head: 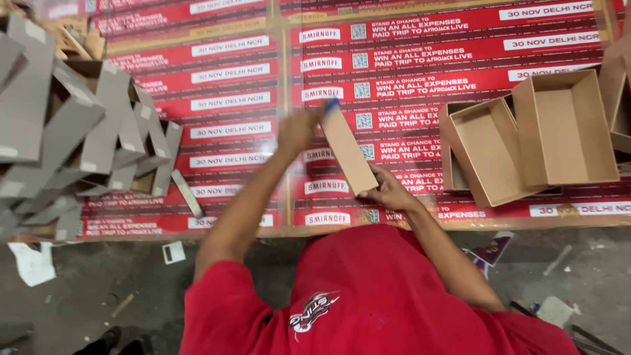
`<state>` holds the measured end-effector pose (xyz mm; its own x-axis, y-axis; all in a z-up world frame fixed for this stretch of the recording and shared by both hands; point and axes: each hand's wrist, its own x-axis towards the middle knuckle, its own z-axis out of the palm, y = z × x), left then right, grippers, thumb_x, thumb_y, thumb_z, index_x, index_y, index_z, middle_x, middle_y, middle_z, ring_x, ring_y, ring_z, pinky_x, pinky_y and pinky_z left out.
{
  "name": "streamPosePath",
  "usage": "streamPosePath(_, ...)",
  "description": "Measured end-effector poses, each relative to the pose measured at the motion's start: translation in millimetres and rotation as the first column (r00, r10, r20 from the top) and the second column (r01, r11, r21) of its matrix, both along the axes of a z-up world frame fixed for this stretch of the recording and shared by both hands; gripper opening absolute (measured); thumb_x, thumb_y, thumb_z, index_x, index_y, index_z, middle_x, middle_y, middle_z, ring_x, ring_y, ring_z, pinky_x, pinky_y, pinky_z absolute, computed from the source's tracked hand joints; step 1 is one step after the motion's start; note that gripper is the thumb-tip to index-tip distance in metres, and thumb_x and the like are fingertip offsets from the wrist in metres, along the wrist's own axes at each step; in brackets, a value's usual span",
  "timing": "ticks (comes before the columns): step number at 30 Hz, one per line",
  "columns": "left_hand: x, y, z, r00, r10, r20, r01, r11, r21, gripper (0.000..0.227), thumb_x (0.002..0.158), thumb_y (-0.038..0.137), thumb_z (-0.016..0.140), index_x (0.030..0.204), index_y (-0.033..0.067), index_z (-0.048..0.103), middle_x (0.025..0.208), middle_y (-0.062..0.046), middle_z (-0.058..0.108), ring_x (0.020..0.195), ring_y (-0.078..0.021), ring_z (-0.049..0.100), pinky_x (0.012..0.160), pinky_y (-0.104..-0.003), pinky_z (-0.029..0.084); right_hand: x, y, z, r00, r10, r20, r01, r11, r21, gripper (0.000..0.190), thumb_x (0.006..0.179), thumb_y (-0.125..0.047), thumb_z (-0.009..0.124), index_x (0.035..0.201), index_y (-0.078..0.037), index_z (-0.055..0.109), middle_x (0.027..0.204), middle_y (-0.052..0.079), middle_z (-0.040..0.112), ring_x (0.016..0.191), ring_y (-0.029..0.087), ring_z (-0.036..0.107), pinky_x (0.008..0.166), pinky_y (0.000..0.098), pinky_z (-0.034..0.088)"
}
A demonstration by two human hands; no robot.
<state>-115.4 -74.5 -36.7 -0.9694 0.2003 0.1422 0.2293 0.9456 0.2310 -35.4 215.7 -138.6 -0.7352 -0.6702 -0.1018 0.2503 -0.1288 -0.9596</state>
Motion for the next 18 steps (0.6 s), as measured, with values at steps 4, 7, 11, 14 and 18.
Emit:
streamPosePath(4, -32, -9, -10, 0.996, 0.043, -0.074, -0.045, 0.999, -0.027, 0.038, 0.1, 0.014, 0.055, 0.137, 0.0192, 0.064, 0.083, -0.012, 0.071, 0.067, -0.0293, 0.07, 0.053, -0.045, 0.053, -4, 6, -3, 0.996, -0.049, 0.072, 0.047, 0.998, 0.036, 0.074, 0.083, -0.003, 0.078, 0.15, -0.004, 0.045, 0.122, 0.007, 0.068, 0.107, 0.017, 0.067, 0.097, 0.0373, 0.06)
streamPosePath(7, -6, 20, -29, 0.988, -0.123, -0.097, 0.09, 0.954, -0.287, 0.037, 0.097, 0.007, 0.055, 0.133, 0.0049, 0.061, 0.087, -0.01, 0.072, 0.069, -0.0244, 0.072, 0.058, -0.039, 0.056, -9, -6, -20, 0.996, -0.09, -0.025, 0.089, 0.996, -0.025, 0.064, 0.084, 0.002, 0.08, 0.142, 0.002, 0.052, 0.125, 0.009, 0.07, 0.113, 0.018, 0.069, 0.102, 0.0354, 0.059)
streamPosePath(11, 76, 58, -39, 0.962, -0.25, -0.107, 0.24, 0.966, -0.101, 0.043, 0.096, 0.013, 0.061, 0.139, 0.0096, 0.054, 0.084, -0.013, 0.071, 0.068, -0.0292, 0.072, 0.053, -0.043, 0.056, -11, 5, -37, 0.991, -0.118, -0.058, 0.125, 0.983, 0.138, 0.059, 0.084, 0.002, 0.079, 0.139, 0.003, 0.058, 0.121, 0.012, 0.073, 0.109, 0.022, 0.072, 0.097, 0.0367, 0.062)
streamPosePath(14, 166, 77, -24, 0.943, -0.332, 0.036, 0.315, 0.92, 0.234, 0.034, 0.088, 0.015, 0.065, 0.122, 0.0126, 0.067, 0.087, -0.015, 0.073, 0.074, -0.0348, 0.072, 0.06, -0.049, 0.055, -10, 19, -22, 0.998, -0.05, -0.044, 0.056, 0.988, 0.145, 0.058, 0.084, 0.004, 0.077, 0.139, 0.004, 0.059, 0.124, 0.016, 0.072, 0.113, 0.023, 0.07, 0.101, 0.0362, 0.059)
streamPosePath(18, 195, 61, 6, 0.986, -0.159, 0.055, 0.098, 0.81, 0.579, 0.033, 0.084, 0.007, 0.064, 0.115, 0.0057, 0.072, 0.09, -0.015, 0.075, 0.078, -0.0351, 0.072, 0.068, -0.046, 0.057, -49, -5, 30, 0.972, 0.072, 0.225, -0.036, 0.987, -0.157, 0.077, 0.074, 0.005, 0.075, 0.145, -0.007, 0.047, 0.135, 0.012, 0.069, 0.123, 0.018, 0.068, 0.107, 0.0319, 0.054)
